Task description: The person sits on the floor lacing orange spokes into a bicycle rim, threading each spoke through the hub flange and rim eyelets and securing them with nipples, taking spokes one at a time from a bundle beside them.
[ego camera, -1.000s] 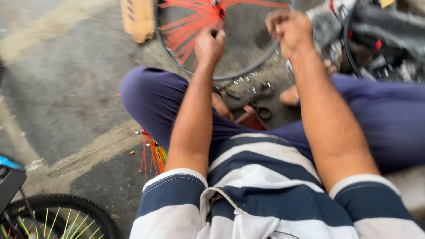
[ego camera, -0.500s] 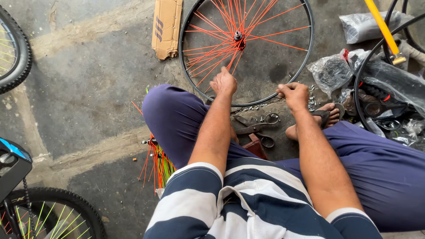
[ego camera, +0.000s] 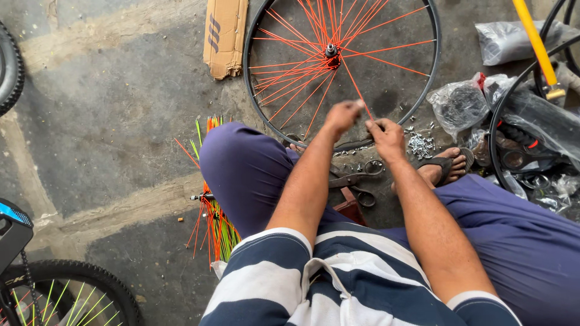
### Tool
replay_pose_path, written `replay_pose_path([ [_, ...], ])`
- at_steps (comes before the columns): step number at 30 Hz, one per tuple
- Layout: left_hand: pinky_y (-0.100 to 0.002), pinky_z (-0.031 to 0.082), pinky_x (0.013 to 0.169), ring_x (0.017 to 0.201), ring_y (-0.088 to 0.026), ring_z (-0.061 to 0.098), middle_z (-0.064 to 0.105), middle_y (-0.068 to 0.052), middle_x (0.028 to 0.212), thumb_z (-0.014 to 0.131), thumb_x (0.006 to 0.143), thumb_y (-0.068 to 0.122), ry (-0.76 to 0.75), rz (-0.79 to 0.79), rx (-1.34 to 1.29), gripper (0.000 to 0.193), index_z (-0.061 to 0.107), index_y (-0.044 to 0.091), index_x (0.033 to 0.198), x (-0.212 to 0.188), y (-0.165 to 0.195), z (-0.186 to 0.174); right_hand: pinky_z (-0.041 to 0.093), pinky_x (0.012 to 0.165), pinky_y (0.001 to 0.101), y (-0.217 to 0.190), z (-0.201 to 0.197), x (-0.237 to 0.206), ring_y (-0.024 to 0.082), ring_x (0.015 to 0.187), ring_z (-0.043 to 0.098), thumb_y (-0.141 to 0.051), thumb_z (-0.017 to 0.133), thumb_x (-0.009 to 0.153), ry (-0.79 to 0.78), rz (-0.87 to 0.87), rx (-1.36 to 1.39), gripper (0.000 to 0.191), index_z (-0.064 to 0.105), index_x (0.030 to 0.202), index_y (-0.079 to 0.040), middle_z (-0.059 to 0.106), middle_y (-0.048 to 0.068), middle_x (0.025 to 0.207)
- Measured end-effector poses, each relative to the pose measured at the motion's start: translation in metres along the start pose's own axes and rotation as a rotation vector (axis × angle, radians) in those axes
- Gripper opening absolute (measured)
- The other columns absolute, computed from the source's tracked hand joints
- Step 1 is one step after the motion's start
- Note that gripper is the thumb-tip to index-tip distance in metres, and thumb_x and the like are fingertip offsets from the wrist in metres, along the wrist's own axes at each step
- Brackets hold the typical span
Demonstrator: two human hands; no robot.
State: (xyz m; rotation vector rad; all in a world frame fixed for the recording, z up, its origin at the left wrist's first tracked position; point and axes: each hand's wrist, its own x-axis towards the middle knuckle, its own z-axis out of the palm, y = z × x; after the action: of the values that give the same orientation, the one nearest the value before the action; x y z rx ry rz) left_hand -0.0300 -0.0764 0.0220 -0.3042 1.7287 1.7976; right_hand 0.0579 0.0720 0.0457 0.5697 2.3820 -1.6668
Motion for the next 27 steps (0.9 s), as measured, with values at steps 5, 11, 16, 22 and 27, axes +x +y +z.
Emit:
replay_pose_path([
  [5,-0.034,0.040,0.059,0.070,-0.018,0.056,0.067,-0.006,0.086,0.071,0.095,0.035,0.416,0.028,-0.813,0.035,0.064,0.005,0.112,0.033,0.017,-0.045,0.051,0.075,0.0475,0.014,-0.018,0.006,0.033,0.084,0.065,-0.040,0.078,0.097,0.186,-0.239,-0.530,0.033,0.078,0.095,-0.007,0.070,0.014,0.083],
  [11,-0.037,0.050,0.091,0.107,-0.020,0.063,0.065,-0.004,0.117,0.070,0.093,0.042,0.531,0.087,-1.269,0.047,0.058,0.012,0.128,0.057,0.030,-0.061,0.051,0.081,0.0448,0.021,-0.016,0.010,0.033,0.093,0.065,-0.037,0.078,0.097,0.211,-0.526,-0.586,0.028,0.077,0.092,-0.010,0.072,0.010,0.085],
  [16,-0.037,0.048,0.091,0.108,-0.019,0.062,0.065,-0.002,0.118,0.071,0.096,0.044,0.448,0.234,-1.357,0.041,0.062,0.011,0.118,0.072,0.029,-0.070,0.047,0.061,0.0344,0.010,-0.014,0.011,0.016,0.066,0.061,-0.036,0.076,0.095,-0.018,-0.015,-0.294,0.030,0.076,0.097,-0.006,0.068,0.008,0.072],
  [22,-0.037,0.050,0.090,0.104,-0.019,0.060,0.062,-0.005,0.109,0.073,0.099,0.036,0.583,0.174,-1.300,0.035,0.064,0.006,0.114,0.078,0.026,-0.066,0.049,0.062,0.0334,-0.007,-0.015,0.011,0.015,0.066,0.064,-0.037,0.078,0.091,-0.046,0.011,-0.328,0.032,0.078,0.097,-0.006,0.070,0.007,0.072],
  [27,-0.035,0.053,0.070,0.077,-0.017,0.065,0.066,-0.004,0.088,0.071,0.093,0.028,0.621,0.002,-0.866,0.026,0.063,0.008,0.106,0.060,0.014,-0.027,0.050,0.064,0.0345,-0.014,-0.013,0.009,0.016,0.065,0.064,-0.038,0.079,0.090,-0.038,-0.015,-0.326,0.033,0.079,0.095,-0.005,0.071,0.009,0.071],
])
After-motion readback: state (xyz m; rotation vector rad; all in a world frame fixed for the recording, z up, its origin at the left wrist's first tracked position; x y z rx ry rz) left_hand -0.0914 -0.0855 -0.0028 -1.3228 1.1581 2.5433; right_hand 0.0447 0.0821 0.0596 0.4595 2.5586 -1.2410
